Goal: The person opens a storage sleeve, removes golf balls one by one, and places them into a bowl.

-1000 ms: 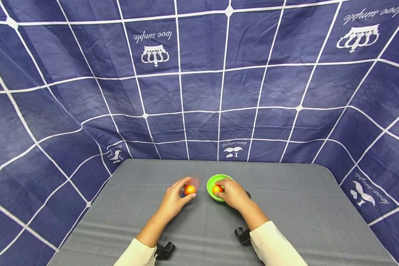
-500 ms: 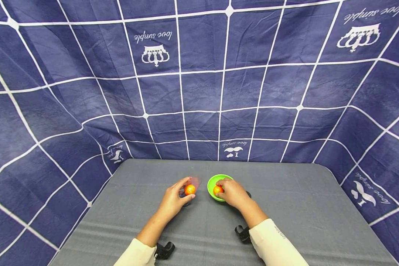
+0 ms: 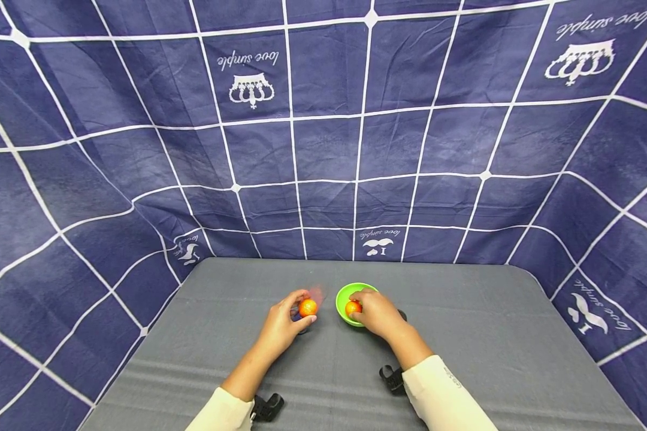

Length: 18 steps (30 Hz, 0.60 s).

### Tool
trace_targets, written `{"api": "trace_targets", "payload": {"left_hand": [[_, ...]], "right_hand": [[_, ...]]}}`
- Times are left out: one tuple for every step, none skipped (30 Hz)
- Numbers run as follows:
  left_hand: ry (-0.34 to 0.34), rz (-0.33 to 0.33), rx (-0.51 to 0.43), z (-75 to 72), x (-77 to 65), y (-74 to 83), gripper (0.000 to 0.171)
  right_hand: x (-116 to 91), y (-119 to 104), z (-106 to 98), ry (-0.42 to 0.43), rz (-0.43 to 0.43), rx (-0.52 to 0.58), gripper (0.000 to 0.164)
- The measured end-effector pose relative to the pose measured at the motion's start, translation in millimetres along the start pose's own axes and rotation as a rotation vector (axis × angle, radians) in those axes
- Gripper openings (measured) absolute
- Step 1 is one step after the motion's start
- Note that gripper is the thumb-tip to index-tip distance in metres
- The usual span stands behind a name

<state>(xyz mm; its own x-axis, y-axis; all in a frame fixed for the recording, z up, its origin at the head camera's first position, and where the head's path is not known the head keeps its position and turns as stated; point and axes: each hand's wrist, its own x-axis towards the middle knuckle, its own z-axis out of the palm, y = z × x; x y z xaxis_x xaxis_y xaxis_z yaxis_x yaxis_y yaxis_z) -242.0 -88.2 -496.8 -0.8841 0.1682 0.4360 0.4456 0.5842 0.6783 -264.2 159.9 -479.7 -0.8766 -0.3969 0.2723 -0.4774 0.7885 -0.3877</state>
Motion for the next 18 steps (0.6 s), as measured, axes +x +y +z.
{"api": "trace_targets", "payload": {"left_hand": [[0.001, 0.002, -0.004, 0.3, -0.1, 0.1, 0.054], [0.002, 0.002, -0.008, 0.4, -0.1, 0.4, 0.053], [0.004, 0.005, -0.005, 0.7, -0.4, 0.3, 0.053], [0.006, 0.001, -0.007, 1.0, -0.6, 0.4, 0.053], [0.007, -0.003, -0.009, 1.0, -0.7, 0.4, 0.053], [0.011, -0.006, -0.006, 1.3, -0.9, 0.1, 0.053], [0.013, -0.010, -0.007, 1.4, -1.1, -0.1, 0.053], [0.015, -0.016, -0.006, 1.4, -1.4, -0.2, 0.053], [0.017, -0.019, -0.003, 1.5, -1.7, -0.5, 0.053], [0.018, -0.027, -0.004, 1.4, -1.8, -0.5, 0.052], [0.020, -0.029, 0.001, 1.3, -2.0, -0.6, 0.052], [0.021, -0.030, 0.005, 1.3, -2.2, -0.8, 0.052], [0.022, -0.031, 0.008, 1.2, -2.4, -0.7, 0.052], [0.024, -0.029, 0.011, 1.1, -2.5, -0.7, 0.052], [0.026, -0.028, 0.007, 1.1, -2.6, -0.5, 0.052], [0.028, -0.026, 0.000, 1.1, -2.8, -0.2, 0.052], [0.031, -0.021, -0.009, 1.4, -2.8, -0.2, 0.052], [0.033, -0.016, -0.020, 1.6, -3.0, 0.0, 0.052]], "right_hand": [[0, 0, 0, 0.009, -0.001, 0.010, 0.033], [-1, 1, 0, 0.021, -0.002, 0.019, 0.034], [-1, 1, 0, 0.034, -0.007, 0.030, 0.035], [-2, 2, 0, 0.047, -0.011, 0.044, 0.035], [-2, 2, 0, 0.060, -0.012, 0.056, 0.035], [-3, 2, 0, 0.074, -0.016, 0.066, 0.035], [-4, 2, 0, 0.091, -0.020, 0.076, 0.034], [-4, 3, 1, 0.105, -0.023, 0.086, 0.033], [-5, 3, 1, 0.121, -0.029, 0.098, 0.033], [-6, 3, 1, 0.138, -0.030, 0.106, 0.032], [-6, 3, 2, 0.154, -0.034, 0.113, 0.032], [-7, 3, 2, 0.170, -0.037, 0.122, 0.031], [-8, 3, 2, 0.186, -0.039, 0.129, 0.031], [-9, 3, 2, 0.197, -0.040, 0.138, 0.031], [-10, 3, 2, 0.209, -0.042, 0.144, 0.031], [-11, 3, 2, 0.220, -0.042, 0.154, 0.031], [-12, 3, 1, 0.228, -0.042, 0.168, 0.031], [-13, 3, 1, 0.238, -0.043, 0.177, 0.031]]}}
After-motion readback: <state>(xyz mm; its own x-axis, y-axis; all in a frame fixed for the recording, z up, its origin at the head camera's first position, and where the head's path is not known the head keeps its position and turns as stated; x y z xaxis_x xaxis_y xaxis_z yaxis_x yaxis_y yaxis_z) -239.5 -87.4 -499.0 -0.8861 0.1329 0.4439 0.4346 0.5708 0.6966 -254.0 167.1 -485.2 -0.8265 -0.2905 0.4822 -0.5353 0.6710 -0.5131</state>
